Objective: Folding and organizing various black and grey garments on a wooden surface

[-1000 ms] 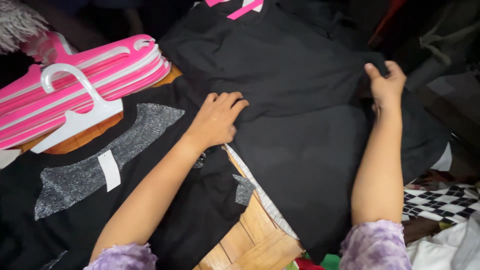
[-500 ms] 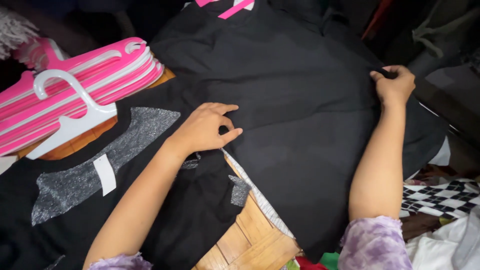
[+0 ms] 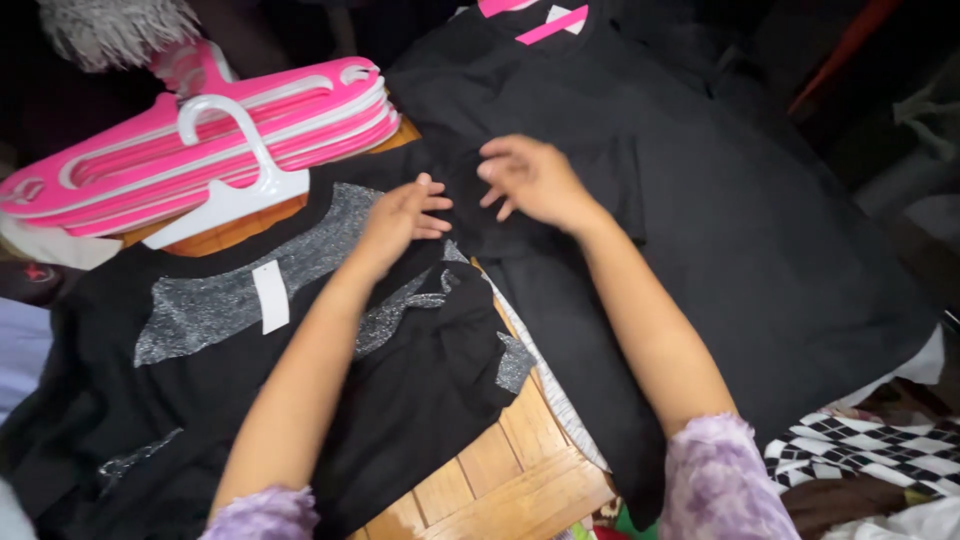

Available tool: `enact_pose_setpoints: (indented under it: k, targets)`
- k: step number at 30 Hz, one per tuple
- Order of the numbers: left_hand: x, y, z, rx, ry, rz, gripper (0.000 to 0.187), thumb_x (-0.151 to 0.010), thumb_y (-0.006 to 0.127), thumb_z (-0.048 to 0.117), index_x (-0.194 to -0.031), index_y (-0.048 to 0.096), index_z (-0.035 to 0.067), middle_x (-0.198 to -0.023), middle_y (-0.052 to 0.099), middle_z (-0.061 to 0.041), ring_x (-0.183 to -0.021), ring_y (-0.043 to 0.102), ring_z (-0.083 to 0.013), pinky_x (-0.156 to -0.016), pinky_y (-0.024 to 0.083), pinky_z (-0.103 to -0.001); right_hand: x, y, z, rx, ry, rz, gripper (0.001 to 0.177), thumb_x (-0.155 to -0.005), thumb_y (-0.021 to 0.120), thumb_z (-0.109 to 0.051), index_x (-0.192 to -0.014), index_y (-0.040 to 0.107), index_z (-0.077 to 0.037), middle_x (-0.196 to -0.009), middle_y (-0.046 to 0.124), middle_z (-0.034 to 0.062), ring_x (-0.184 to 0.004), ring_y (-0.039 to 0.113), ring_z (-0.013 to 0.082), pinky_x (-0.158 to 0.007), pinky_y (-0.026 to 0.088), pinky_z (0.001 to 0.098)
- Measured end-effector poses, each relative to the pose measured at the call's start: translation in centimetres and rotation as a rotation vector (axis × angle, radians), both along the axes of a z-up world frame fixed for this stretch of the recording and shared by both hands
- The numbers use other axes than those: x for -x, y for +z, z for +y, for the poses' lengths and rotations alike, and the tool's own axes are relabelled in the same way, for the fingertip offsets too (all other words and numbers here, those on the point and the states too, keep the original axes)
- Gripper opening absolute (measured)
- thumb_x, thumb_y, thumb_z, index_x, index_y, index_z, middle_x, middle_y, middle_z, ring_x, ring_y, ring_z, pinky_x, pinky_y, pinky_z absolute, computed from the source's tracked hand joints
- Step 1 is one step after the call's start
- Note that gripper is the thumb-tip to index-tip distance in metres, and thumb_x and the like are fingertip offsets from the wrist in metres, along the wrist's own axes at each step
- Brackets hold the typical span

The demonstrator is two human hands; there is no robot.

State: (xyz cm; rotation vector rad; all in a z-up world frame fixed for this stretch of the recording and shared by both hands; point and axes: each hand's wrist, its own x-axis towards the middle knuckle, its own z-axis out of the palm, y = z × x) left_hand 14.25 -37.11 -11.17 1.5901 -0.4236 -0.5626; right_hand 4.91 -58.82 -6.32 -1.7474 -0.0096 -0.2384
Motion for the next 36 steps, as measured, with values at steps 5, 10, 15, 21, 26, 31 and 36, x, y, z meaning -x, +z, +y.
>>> enact_pose_setpoints:
  k: [5,10,15,21,26,31,36]
  targets:
    - [1.0,-0.9,-2.4,-0.129,0.099,-0.014,0.067,-0.094,0.071,0.050,-0.136,0.059,-0.001,-0.106,0.074,-0.023,-0.074,0.077,-0.0258,-0.063,0.065,-0.033,2.4,1.9,-2.8,0.163,-0.126,0.051,0.031,-0.103,0.063,-0.009,-0.130,0.061,0.006,-0.114,0.069,0.0322,-0.088,0.076,0.0352,-0.061,0.067,0.0393]
    - [1.2,-1.6,-3.7,-0.500,0.142,-0.349,0.049,-0.086,0.079,0.039,-0.127,0.059,0.023,-0.088,0.077,0.007,-0.097,0.074,-0.0204,-0.089,0.060,-0.042,6.1,0.2,-11.1,0.695,-0.595,0.135,0.032,-0.091,0.086,-0.027,-0.115,0.074,-0.010,-0.101,0.073,0.0157,-0.088,0.076,0.0283,-0.062,0.064,0.0375]
    - [1.9,-1.9,-2.2,-0.538,0.095,-0.478,0.030,-0.083,0.081,0.032,-0.108,0.067,0.025,-0.079,0.069,0.008,-0.096,0.072,-0.0241,-0.087,0.059,-0.045,7.9,-1.4,-12.2,0.705,-0.718,0.662,0.065,-0.080,0.088,-0.056,-0.116,0.068,-0.005,-0.105,0.076,0.0153,-0.106,0.071,0.0387,-0.087,0.058,0.0544]
    - [2.0,-1.2,1.5,-0.115,0.081,-0.233,0.024,-0.097,0.072,0.029,-0.111,0.077,0.010,-0.105,0.077,-0.014,-0.074,0.076,-0.0204,-0.068,0.064,-0.032,5.3,-2.3,-10.6,0.660,-0.669,0.230,0.035,-0.084,0.086,-0.036,-0.108,0.074,-0.014,-0.097,0.073,0.0156,-0.099,0.070,0.0394,-0.072,0.057,0.0519]
    - [3.6,7.8,5.6,0.220,-0.038,0.025,0.077,-0.099,0.049,0.067,-0.143,0.051,0.004,-0.135,0.065,-0.024,-0.107,0.073,-0.0339,-0.086,0.063,-0.044,0.5,4.8,5.4,0.700,-0.404,-0.209,0.048,-0.087,0.085,-0.025,-0.123,0.067,0.001,-0.116,0.070,0.0279,-0.114,0.064,0.0473,-0.091,0.056,0.0574]
    - [-0.4,5.2,12.7,-0.004,0.276,-0.036,0.063,-0.093,0.071,0.054,-0.134,0.062,0.008,-0.116,0.073,-0.014,-0.104,0.073,-0.0281,-0.077,0.066,-0.049,0.3,6.7,18.1,0.174,0.239,-0.112,0.036,-0.089,0.075,-0.003,-0.123,0.063,-0.003,-0.122,0.067,0.0209,-0.084,0.075,0.0273,-0.054,0.065,0.0285]
    - [-2.5,-2.0,22.9,-0.550,0.567,-0.167,0.043,-0.089,0.074,0.033,-0.126,0.071,0.011,-0.100,0.078,-0.010,-0.086,0.076,-0.0305,-0.048,0.062,-0.044,-1.0,1.5,20.1,0.539,0.237,-0.181,0.028,-0.093,0.073,-0.011,-0.120,0.066,-0.006,-0.141,0.059,0.0223,-0.086,0.075,0.0303,-0.056,0.064,0.0350]
